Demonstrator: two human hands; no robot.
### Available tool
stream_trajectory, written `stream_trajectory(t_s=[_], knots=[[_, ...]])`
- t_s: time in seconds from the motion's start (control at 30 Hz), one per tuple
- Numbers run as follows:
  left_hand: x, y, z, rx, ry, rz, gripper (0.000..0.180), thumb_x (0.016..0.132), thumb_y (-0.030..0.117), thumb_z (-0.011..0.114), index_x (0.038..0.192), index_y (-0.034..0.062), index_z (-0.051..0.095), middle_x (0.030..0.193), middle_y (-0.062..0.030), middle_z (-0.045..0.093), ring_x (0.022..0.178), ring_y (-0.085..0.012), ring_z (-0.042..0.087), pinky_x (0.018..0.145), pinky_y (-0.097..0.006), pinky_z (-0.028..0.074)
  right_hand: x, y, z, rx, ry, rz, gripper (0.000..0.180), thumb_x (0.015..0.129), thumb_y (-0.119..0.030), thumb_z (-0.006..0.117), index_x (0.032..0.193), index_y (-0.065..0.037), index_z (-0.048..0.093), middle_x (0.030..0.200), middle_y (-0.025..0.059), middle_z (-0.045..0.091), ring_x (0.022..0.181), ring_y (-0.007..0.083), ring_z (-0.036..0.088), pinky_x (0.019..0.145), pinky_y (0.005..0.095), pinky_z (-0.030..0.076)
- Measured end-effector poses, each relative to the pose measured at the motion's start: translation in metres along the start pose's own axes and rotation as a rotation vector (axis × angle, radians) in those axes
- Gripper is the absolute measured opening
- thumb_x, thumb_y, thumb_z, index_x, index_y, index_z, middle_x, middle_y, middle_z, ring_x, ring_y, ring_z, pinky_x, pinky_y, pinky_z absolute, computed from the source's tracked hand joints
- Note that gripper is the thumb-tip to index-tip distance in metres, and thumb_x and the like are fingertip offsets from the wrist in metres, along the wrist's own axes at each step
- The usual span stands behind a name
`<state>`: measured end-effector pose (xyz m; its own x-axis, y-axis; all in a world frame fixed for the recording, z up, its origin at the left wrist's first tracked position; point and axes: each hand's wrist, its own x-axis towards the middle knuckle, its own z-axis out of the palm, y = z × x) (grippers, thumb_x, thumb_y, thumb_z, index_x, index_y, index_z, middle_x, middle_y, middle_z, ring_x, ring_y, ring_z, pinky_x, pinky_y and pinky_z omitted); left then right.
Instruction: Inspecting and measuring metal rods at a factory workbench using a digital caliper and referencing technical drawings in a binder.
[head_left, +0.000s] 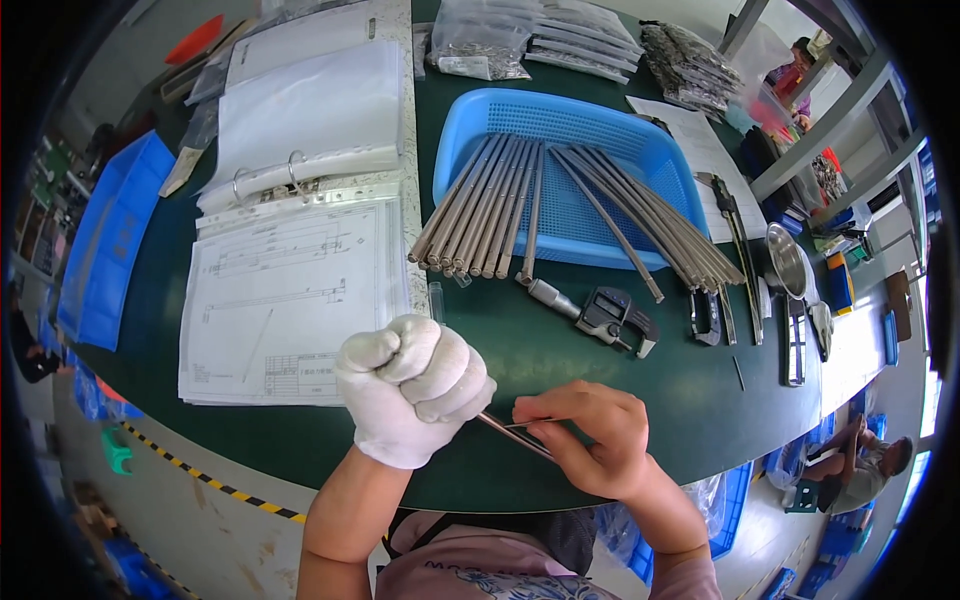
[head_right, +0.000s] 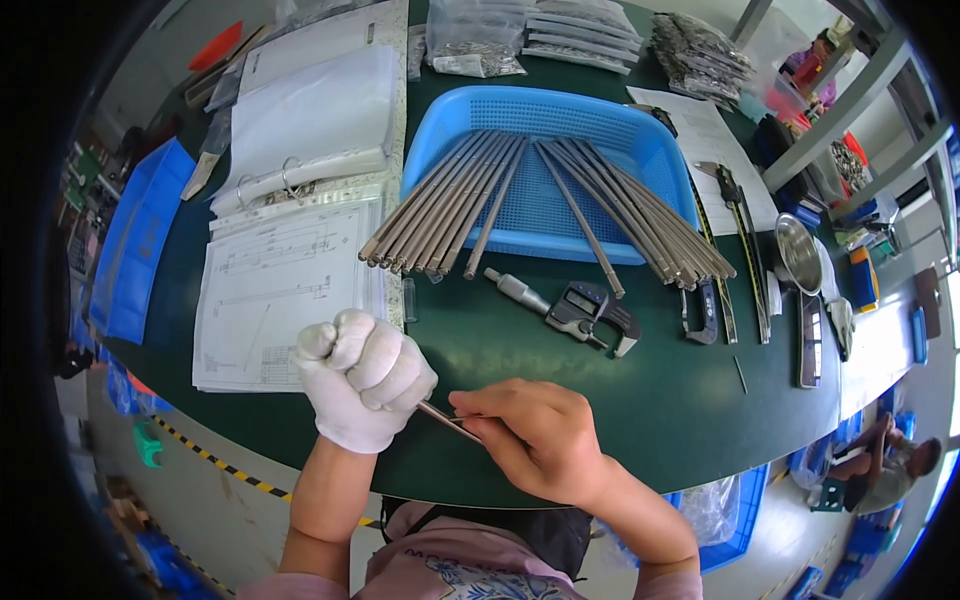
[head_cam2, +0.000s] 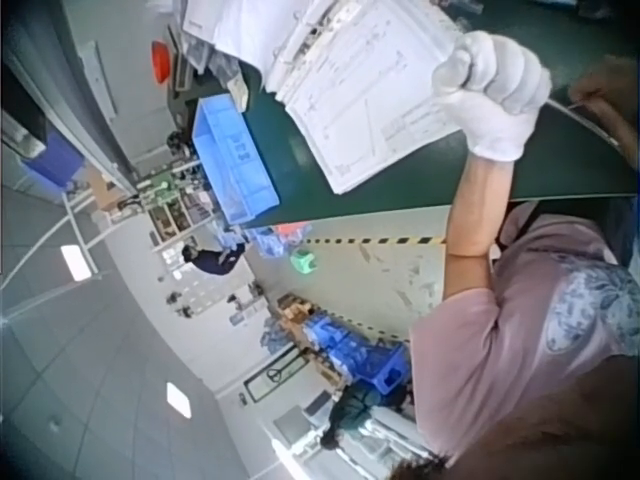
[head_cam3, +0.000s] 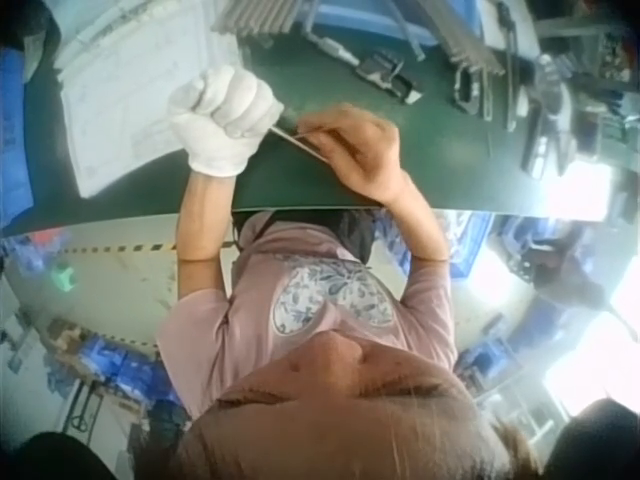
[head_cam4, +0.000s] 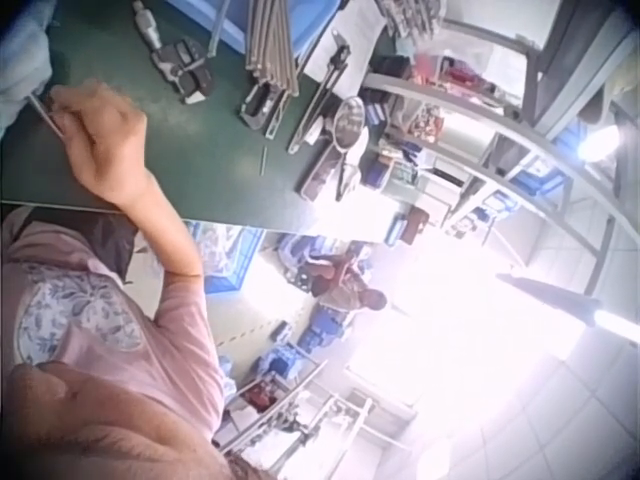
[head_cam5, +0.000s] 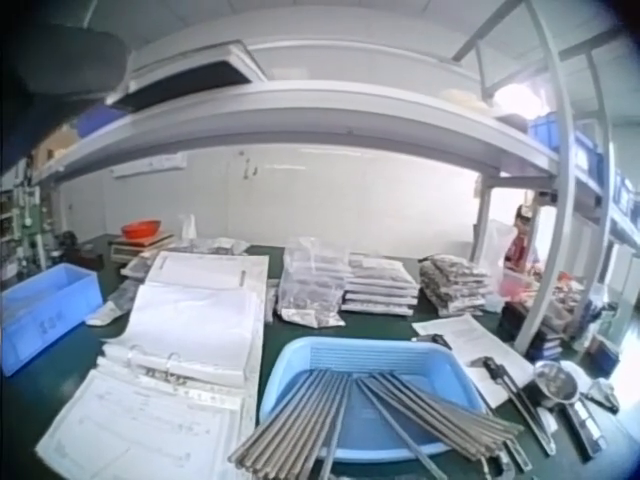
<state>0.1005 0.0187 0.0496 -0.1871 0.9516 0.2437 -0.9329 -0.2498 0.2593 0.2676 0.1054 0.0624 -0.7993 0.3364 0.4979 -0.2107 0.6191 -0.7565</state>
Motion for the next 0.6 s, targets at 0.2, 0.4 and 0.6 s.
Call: stream_trajectory(t_s=[0.2,0.4,0.6], knots=[[0.0007,-0.001,-0.0006,0.013,0.003,-0.011,0.037,0.078,0.03,0.05,0.05,0.0156,0.03,0.045,0.0038,0.028,0.038,-0.0098,0.025,0.04,-0.028,0.019,-0.0035,0.0038,0.0025,0.132,0.136,0.122,0.012,0.073,0.002,0.064,0.084,-0.001,0.062,0.077,0.0088,0.066,0.06,0.0235,0.063,0.052,0.0292,0.048],[0.0004,-0.0023,-0.001,0.015,0.04,0.014,0.036,0.077,0.03,0.051,0.05,0.0157,0.03,0.045,0.0037,0.029,0.037,-0.0098,0.025,0.039,-0.028,0.019,-0.0009,0.0054,0.0013,-0.109,0.122,-0.052,0.008,0.069,0.0,0.063,0.076,-0.001,0.061,0.069,0.0075,0.064,0.056,0.0196,0.062,0.05,0.0272,0.045],[-0.0007,-0.0034,-0.0028,0.018,0.052,0.023,0.036,0.077,0.03,0.052,0.051,0.0158,0.031,0.045,0.0036,0.029,0.037,-0.0099,0.026,0.039,-0.028,0.019,-0.0012,0.007,0.0053,-0.188,0.128,-0.103,0.008,0.064,0.001,0.062,0.072,-0.002,0.06,0.064,0.0053,0.061,0.05,0.0187,0.057,0.047,0.0278,0.041]])
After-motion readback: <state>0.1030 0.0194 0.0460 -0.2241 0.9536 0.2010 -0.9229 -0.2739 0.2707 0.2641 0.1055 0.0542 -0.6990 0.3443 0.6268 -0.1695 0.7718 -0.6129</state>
